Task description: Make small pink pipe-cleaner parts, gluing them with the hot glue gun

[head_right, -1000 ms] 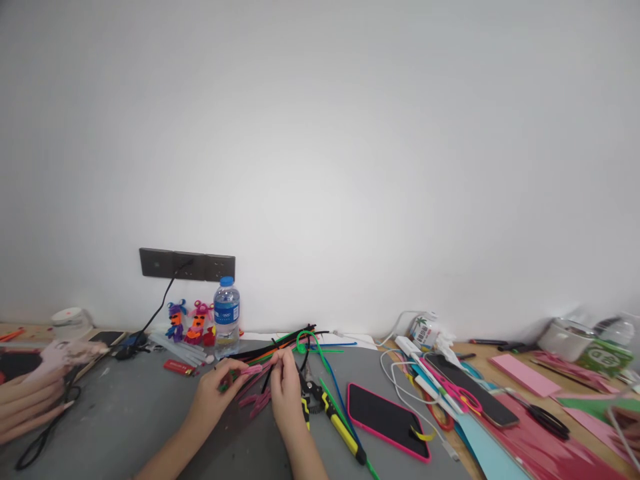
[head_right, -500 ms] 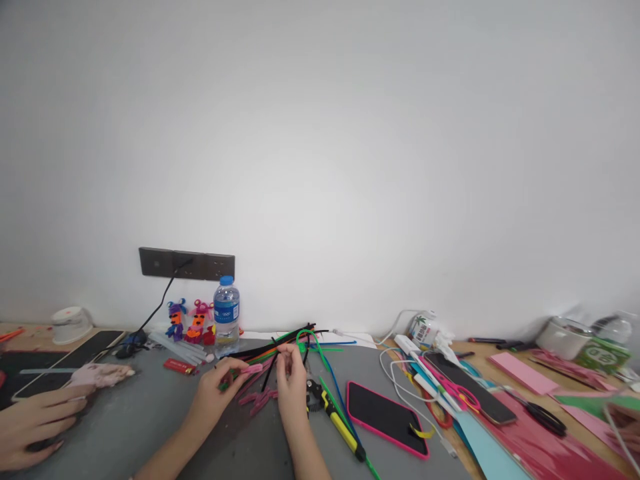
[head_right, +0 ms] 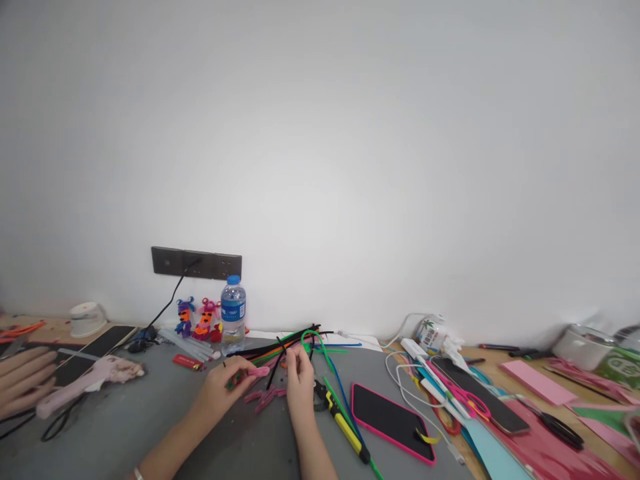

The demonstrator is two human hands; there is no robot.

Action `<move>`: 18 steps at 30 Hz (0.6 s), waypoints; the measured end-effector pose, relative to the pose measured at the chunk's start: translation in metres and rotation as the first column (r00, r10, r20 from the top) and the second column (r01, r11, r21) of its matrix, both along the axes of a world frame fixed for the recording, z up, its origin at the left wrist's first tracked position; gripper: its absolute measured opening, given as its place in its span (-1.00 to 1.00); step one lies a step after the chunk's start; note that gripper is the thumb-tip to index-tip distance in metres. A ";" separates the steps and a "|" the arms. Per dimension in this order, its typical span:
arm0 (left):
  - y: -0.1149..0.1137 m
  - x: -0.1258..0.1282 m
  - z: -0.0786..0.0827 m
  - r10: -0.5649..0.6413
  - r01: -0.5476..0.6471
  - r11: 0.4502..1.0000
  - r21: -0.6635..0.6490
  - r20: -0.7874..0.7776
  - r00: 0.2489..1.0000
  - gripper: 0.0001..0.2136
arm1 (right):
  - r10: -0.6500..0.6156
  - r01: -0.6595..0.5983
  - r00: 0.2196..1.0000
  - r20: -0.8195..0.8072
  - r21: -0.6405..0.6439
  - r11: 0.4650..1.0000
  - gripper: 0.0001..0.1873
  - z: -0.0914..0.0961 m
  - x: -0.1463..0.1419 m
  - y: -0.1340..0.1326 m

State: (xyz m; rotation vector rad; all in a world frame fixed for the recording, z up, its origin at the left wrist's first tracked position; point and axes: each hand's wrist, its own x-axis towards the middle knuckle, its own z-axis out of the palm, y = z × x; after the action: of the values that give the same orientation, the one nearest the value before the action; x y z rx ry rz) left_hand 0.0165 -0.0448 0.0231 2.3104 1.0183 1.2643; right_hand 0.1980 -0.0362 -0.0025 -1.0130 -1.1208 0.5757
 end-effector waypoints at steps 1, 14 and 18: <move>-0.002 0.000 0.006 -0.012 0.012 1.000 0.007 -0.026 1.000 -0.89 | 0.003 -0.003 1.000 -0.012 0.003 1.000 -0.48 0.000 0.001 0.001; -0.048 -0.017 0.019 -0.163 -0.010 0.899 -0.438 -0.356 0.920 -0.84 | 0.057 -0.056 0.991 -0.117 0.009 0.998 -0.62 -0.005 0.002 0.005; -0.053 -0.027 0.004 -0.109 -0.081 0.888 -0.453 -0.377 0.920 -0.88 | 0.121 -0.122 0.987 -0.104 -0.005 0.993 -0.62 -0.002 0.002 0.002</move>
State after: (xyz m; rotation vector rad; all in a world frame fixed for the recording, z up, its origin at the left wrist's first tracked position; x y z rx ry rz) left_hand -0.0101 -0.0979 0.0273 2.2107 1.2613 0.4653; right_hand 0.1996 -0.0341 -0.0042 -0.9183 -1.0933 0.7249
